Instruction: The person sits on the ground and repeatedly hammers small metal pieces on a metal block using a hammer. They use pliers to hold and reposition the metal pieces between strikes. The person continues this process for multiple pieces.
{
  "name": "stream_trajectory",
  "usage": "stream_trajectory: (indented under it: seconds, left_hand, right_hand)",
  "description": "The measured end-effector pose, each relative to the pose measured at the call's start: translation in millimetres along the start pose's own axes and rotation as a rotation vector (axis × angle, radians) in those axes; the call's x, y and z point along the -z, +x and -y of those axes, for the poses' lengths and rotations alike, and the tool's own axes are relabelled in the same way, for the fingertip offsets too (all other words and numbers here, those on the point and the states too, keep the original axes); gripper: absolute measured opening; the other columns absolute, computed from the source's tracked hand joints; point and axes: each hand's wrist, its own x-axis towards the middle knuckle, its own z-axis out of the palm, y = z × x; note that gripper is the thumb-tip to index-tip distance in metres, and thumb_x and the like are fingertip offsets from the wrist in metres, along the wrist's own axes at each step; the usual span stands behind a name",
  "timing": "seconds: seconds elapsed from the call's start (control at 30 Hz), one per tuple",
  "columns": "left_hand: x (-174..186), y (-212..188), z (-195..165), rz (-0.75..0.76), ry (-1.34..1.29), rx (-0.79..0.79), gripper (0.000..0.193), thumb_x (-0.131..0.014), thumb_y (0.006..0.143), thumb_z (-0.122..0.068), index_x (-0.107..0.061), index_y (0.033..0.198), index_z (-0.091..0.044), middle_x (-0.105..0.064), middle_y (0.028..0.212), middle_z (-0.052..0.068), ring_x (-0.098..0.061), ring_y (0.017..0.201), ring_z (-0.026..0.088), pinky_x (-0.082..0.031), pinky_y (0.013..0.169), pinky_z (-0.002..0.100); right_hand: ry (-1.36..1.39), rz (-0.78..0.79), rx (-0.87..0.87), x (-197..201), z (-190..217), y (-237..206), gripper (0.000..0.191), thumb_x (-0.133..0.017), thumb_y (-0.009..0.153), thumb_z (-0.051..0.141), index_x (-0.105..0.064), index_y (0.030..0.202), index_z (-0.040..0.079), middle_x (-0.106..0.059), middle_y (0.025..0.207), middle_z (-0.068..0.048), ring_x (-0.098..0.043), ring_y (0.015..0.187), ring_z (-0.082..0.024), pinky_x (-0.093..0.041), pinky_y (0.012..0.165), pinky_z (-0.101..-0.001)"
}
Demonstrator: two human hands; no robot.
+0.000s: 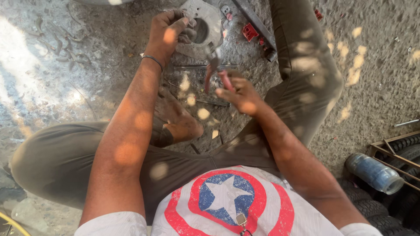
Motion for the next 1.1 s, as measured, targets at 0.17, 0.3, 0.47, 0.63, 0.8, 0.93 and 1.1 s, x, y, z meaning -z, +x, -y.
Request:
stream_trajectory:
  seconds: [0.17,0.3,0.47,0.63,0.8,0.93,1.1]
  left_hand:
    - [-6.3,-4.5,-10.5,0.037,-0.106,0.032,0.019,-0.054,0.105,-0.013,-0.066,0.112,0.001,-0.079,0.098,0.012,-0.076,0.077,0.015,-0.062,0.068,0.028]
    - [-6.2,-5.9,-16.0,0.014,-0.154,0.009,0.021,-0.054,0.104,-0.014,-0.066,0.114,0.001,-0.078,0.099,0.012,-0.076,0.08,0.015,-0.065,0.074,0.029]
    - [-3.8,-6.5,-13.2,0.016,-0.125,-0.025,0.019,-0.058,0.103,-0.013,-0.067,0.11,0.002,-0.079,0.1,0.013,-0.08,0.087,0.018,-0.067,0.076,0.03]
    - [-4.5,-4.6,-10.8,0.033,-0.145,-0.023,0.02,-0.058,0.104,-0.013,-0.068,0.11,0.003,-0.079,0.1,0.014,-0.08,0.086,0.018,-0.066,0.075,0.029]
    - [-6.4,-5.3,-14.2,0.026,-0.095,0.0,0.02,-0.06,0.103,-0.012,-0.069,0.111,0.004,-0.079,0.1,0.013,-0.078,0.082,0.017,-0.066,0.072,0.028]
    - [-8.4,-7.9,-17.1,0.006,-0.029,0.002,0.019,-0.06,0.103,-0.012,-0.069,0.11,0.003,-0.079,0.097,0.012,-0.079,0.081,0.016,-0.067,0.069,0.028]
    - [-8.9,-8.3,-19.2,0.028,-0.015,-0.016,0.018,-0.06,0.104,-0.011,-0.07,0.109,0.003,-0.08,0.098,0.012,-0.08,0.082,0.015,-0.067,0.071,0.027]
  right_hand:
    - [0.001,-0.108,0.268,11.2,-15.5,25.2,0.028,-0.076,0.092,0.032,-0.072,0.095,0.005,-0.037,0.161,-0.022,-0.046,0.138,-0.037,-0.048,0.106,-0.0498]
    - [0.272,0.013,0.291,-13.5,-23.8,46.5,0.022,-0.074,0.099,0.026,-0.076,0.107,0.006,-0.062,0.138,-0.018,-0.062,0.128,-0.029,-0.059,0.109,-0.0463]
    - [-0.168,-0.218,0.156,-17.6,-28.3,50.3,0.024,-0.074,0.096,0.025,-0.074,0.112,0.006,-0.06,0.134,-0.014,-0.063,0.12,-0.026,-0.058,0.098,-0.04]
    - [-0.327,-0.32,0.144,-10.9,-27.9,51.6,0.029,-0.077,0.094,0.027,-0.074,0.112,0.004,-0.058,0.137,-0.018,-0.06,0.124,-0.032,-0.054,0.101,-0.0447]
    - [-0.443,-0.322,0.165,-11.8,-26.4,51.4,0.029,-0.078,0.094,0.028,-0.076,0.111,0.005,-0.061,0.137,-0.017,-0.057,0.128,-0.034,-0.049,0.105,-0.048]
    - [-0.478,-0.318,0.176,-13.2,-28.2,51.7,0.029,-0.078,0.094,0.029,-0.075,0.111,0.005,-0.061,0.136,-0.016,-0.057,0.126,-0.032,-0.048,0.104,-0.048]
    - [-0.517,-0.347,0.212,-13.0,-29.9,52.6,0.029,-0.081,0.093,0.028,-0.075,0.109,0.004,-0.062,0.134,-0.017,-0.058,0.121,-0.032,-0.05,0.1,-0.0482]
